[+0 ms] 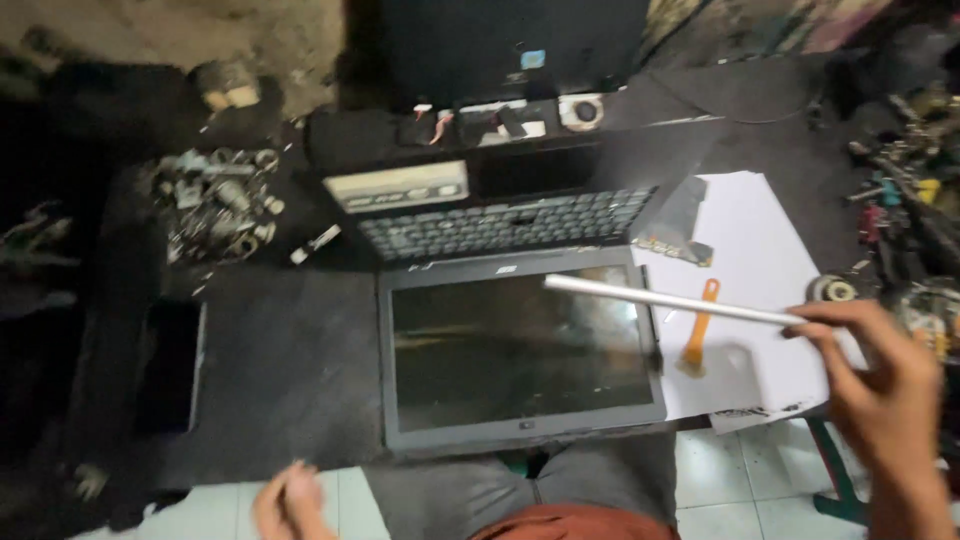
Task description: Disassembling a laptop to separate the screen assembly, cleaning the display with a brush, and using a screwdriver to remove internal components.
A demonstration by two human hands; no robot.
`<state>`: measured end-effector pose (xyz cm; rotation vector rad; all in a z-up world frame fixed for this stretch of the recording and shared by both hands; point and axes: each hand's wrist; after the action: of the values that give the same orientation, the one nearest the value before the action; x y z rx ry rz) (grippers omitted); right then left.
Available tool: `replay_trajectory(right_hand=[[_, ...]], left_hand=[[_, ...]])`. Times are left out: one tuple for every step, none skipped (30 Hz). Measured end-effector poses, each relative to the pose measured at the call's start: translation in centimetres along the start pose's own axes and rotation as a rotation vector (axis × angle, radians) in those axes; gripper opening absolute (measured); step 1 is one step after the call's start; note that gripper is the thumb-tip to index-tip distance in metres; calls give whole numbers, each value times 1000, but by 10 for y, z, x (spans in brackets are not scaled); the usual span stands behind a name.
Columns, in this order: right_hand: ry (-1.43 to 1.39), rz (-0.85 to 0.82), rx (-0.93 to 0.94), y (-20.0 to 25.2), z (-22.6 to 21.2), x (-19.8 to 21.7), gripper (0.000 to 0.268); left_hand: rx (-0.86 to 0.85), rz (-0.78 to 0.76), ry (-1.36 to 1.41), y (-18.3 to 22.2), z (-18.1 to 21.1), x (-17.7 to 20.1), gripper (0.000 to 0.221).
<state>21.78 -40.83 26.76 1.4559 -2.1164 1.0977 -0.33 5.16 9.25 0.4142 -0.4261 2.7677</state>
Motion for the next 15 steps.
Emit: replay_trajectory(right_hand=[[-114, -64, -114, 3, -14, -16, 9], [-126, -78, -109, 5, -13, -30, 9], [-257, -157, -212, 8, -13, -44, 16], [-382, -235, -315, 10, -13, -56, 24], [-389, -249, -311, 13, -22, -60, 24], [-382, -298, -331, 14, -30, -64, 28], [-374, -348, -352, 14, -38, -68, 32], [-374, -354, -354, 16, -43, -68, 32], [-387, -405, -369, 17, -47, -68, 31], [-401, -450, -383, 17, -51, -68, 30], [-401, -451, -383, 16, -56, -68, 30], [-393, -458, -417, 16, -61, -67, 31], [-384, -466, -451, 15, -66, -66, 31], [-382, -469, -454, 13, -71, -67, 31], [-313, -472, -472, 11, -76, -68, 31]], left_hand=[[106, 57, 67, -17, 55, -24, 21], [104, 73, 57, -25, 97, -34, 21], [223, -207, 82, -33, 138, -44, 28], [347, -487, 110, -41, 180, -56, 39], [349, -472, 105, -42, 193, -61, 39], [212, -593, 146, -45, 206, -71, 44], [71, -711, 185, -48, 219, -82, 51], [75, -709, 180, -48, 224, -85, 51], [86, -715, 220, -48, 229, -89, 49], [93, -723, 265, -49, 234, -94, 48], [93, -723, 265, -51, 234, -95, 48], [98, -690, 222, -52, 235, -98, 38], [104, -657, 179, -54, 236, -100, 32], [107, -658, 177, -55, 234, -103, 32], [127, -625, 183, -55, 231, -105, 31]])
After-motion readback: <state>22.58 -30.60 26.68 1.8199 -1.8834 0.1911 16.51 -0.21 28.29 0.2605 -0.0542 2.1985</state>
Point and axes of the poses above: each hand's wrist, its own y-axis away from the middle knuckle, its own x-axis out of the back of the hand, z = x × y, and after that the axes turned 15 degrees about z, right-handed
